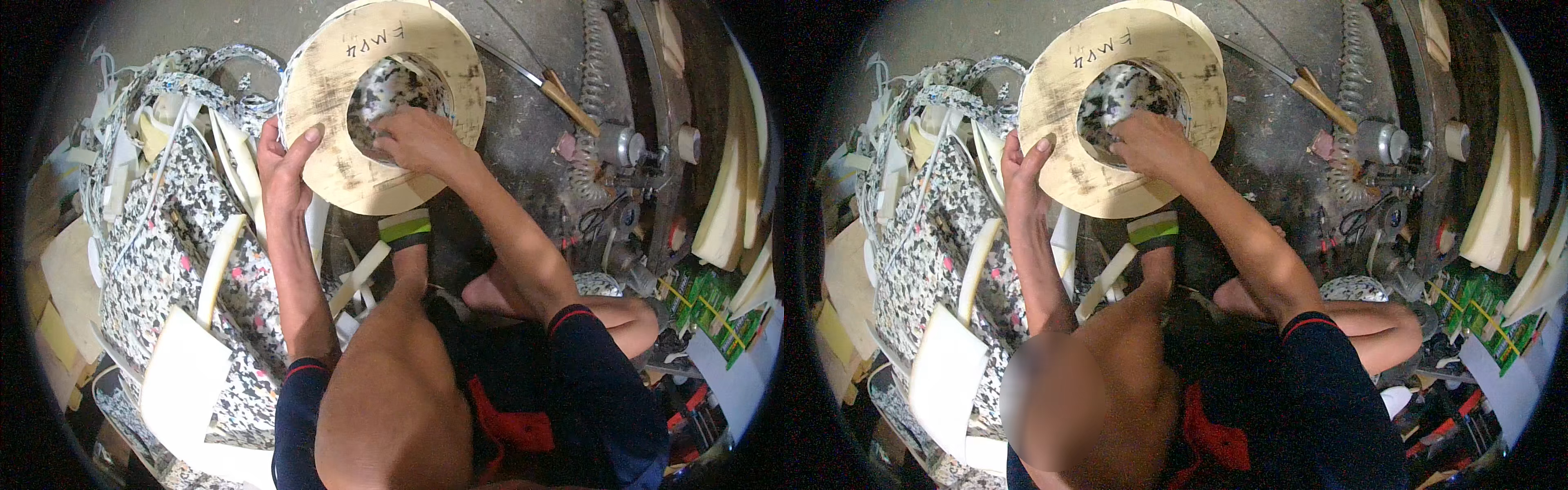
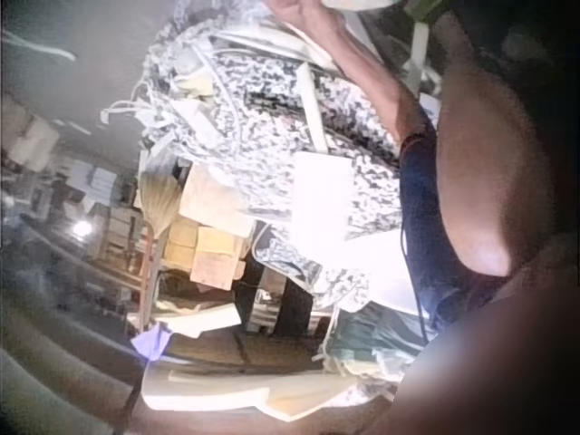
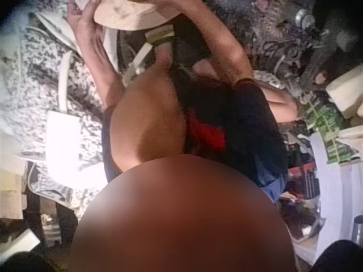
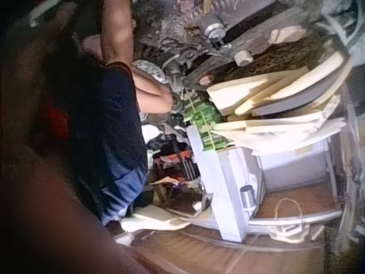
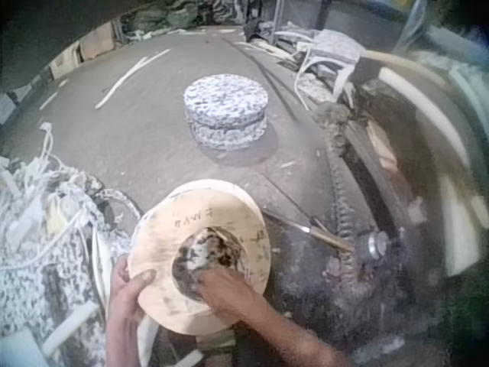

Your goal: The person sits on the floor and uses a spray gun to apply a speckled coating to a circular object. They rotate the object to cover all sides, then inspect the surface by hand before continuing to spray additional areas.

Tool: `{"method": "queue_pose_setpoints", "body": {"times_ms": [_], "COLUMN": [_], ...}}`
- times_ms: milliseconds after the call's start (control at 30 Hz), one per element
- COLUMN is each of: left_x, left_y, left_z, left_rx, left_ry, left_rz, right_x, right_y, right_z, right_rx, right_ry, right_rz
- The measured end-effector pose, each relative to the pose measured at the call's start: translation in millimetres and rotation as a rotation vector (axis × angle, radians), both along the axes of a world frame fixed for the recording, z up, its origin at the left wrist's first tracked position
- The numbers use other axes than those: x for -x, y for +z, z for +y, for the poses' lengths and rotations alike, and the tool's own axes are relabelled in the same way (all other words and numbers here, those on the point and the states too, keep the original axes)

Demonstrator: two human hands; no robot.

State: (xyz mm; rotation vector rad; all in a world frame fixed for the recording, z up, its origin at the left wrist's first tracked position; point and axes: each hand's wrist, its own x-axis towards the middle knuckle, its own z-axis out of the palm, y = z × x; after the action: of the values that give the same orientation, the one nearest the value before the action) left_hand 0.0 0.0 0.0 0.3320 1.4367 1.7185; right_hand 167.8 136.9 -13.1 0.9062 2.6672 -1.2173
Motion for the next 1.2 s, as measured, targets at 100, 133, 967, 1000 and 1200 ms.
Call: {"method": "queue_pose_setpoints", "body": {"times_ms": [100, 133, 967, 1000, 1200], "left_x": [5, 11, 6, 1, -37], "left_y": [-8, -10, -64, -67, -60], "left_z": [-4, -6, -41, -41, -36], "left_rx": [0.008, 0.006, -0.398, -0.437, -0.402], "left_ry": [0.049, 0.061, 0.155, 0.121, 0.058], "left_rz": [-0.111, -0.165, -0.681, -0.712, -0.950], "right_x": [3, -3, -53, -48, -52], "right_y": [0, 3, -116, -116, -82], "right_z": [-5, -9, -7, -7, 5], "right_rx": [-0.056, -0.051, 0.209, 0.223, 0.471], "right_ry": [0.026, -0.015, -0.737, -0.739, -0.814], "right_rz": [0.104, 0.227, 0.622, 0.604, 0.432]}}
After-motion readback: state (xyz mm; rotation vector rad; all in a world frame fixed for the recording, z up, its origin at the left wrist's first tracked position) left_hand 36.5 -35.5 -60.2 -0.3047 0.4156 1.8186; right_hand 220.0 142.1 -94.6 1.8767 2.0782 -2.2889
